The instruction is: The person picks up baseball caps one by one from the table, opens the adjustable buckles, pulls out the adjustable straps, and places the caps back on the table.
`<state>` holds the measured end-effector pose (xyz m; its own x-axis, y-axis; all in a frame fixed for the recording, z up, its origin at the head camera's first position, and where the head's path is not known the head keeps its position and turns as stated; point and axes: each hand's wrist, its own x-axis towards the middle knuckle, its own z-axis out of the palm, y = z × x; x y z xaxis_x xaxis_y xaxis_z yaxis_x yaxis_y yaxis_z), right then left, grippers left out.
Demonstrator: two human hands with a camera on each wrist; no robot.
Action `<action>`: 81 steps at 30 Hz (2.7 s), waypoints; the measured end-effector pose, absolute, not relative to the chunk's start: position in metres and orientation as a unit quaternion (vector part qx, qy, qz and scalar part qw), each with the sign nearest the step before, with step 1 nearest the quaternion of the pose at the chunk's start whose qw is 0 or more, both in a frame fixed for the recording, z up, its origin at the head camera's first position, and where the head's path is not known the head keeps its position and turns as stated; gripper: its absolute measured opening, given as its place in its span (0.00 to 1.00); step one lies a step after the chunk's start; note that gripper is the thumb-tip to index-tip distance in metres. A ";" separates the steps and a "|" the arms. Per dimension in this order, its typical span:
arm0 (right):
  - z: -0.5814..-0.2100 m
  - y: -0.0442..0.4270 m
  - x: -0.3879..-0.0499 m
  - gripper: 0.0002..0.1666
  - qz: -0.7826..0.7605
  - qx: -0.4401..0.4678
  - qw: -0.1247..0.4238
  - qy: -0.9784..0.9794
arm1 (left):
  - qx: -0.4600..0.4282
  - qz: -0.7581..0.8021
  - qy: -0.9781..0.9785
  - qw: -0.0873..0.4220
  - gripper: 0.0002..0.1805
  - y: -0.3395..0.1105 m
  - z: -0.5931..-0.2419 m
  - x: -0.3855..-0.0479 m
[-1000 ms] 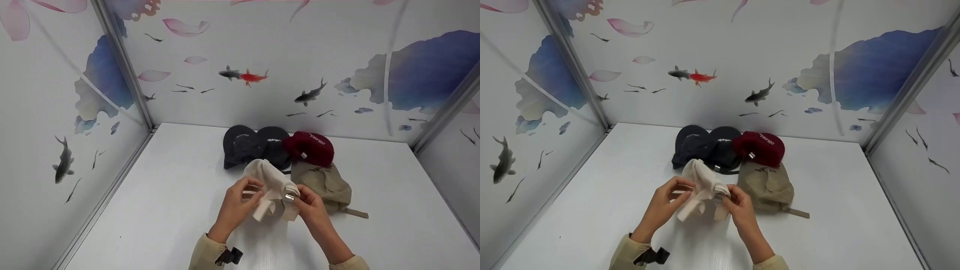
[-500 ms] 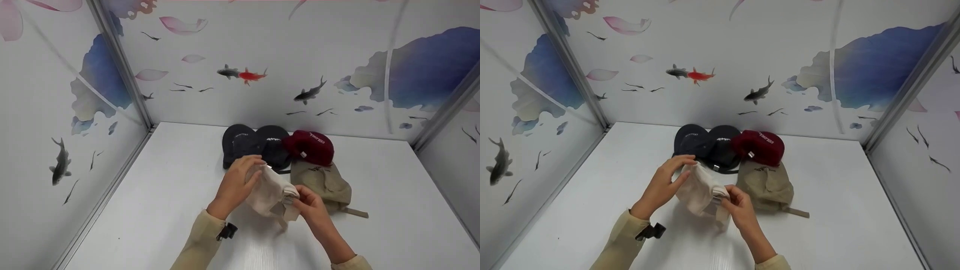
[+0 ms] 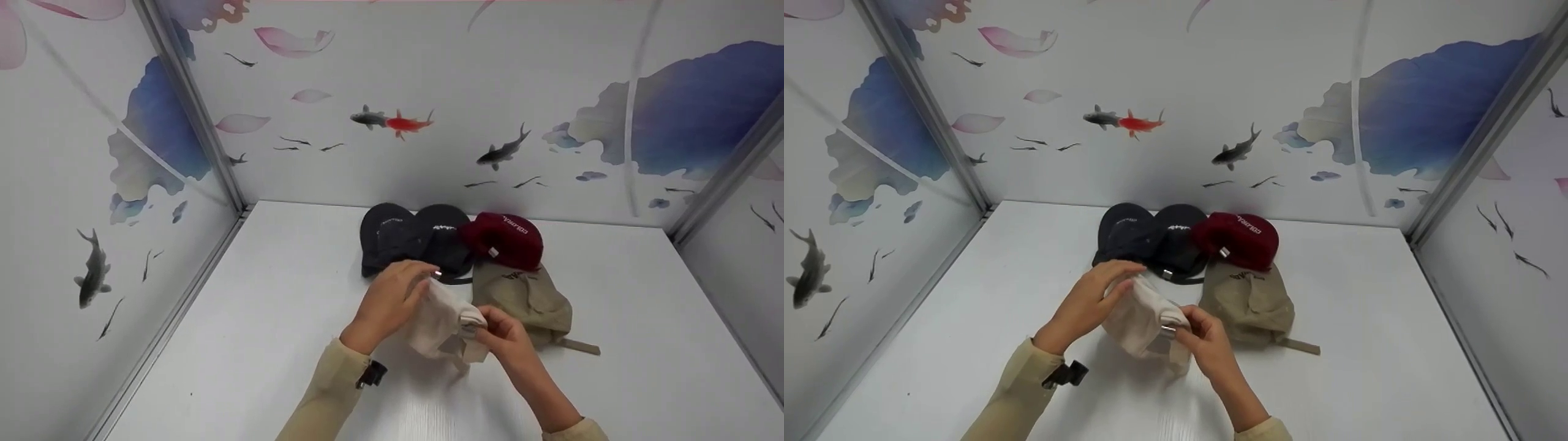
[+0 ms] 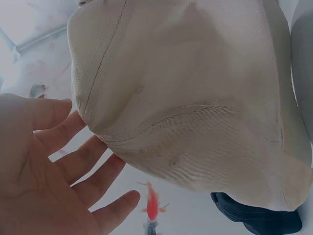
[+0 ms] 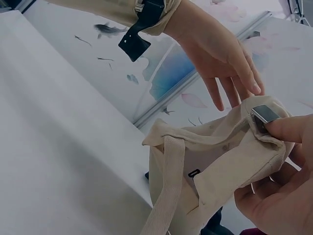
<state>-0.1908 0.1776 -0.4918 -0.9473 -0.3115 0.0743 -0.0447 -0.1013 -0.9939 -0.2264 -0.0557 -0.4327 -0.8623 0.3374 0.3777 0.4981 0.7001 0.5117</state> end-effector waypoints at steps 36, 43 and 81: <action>-0.502 0.202 -0.188 0.20 -0.673 -0.158 0.034 0.722 | -0.214 -0.265 -0.929 0.145 0.03 -0.116 -0.452 -0.173; -0.499 0.211 -0.184 0.21 -0.664 -0.112 0.046 0.738 | -0.173 -0.246 -0.943 0.140 0.03 -0.143 -0.459 -0.164; -0.489 0.269 -0.186 0.17 -0.629 -0.097 -0.010 0.771 | 0.012 -0.227 -0.968 0.107 0.08 -0.228 -0.485 -0.290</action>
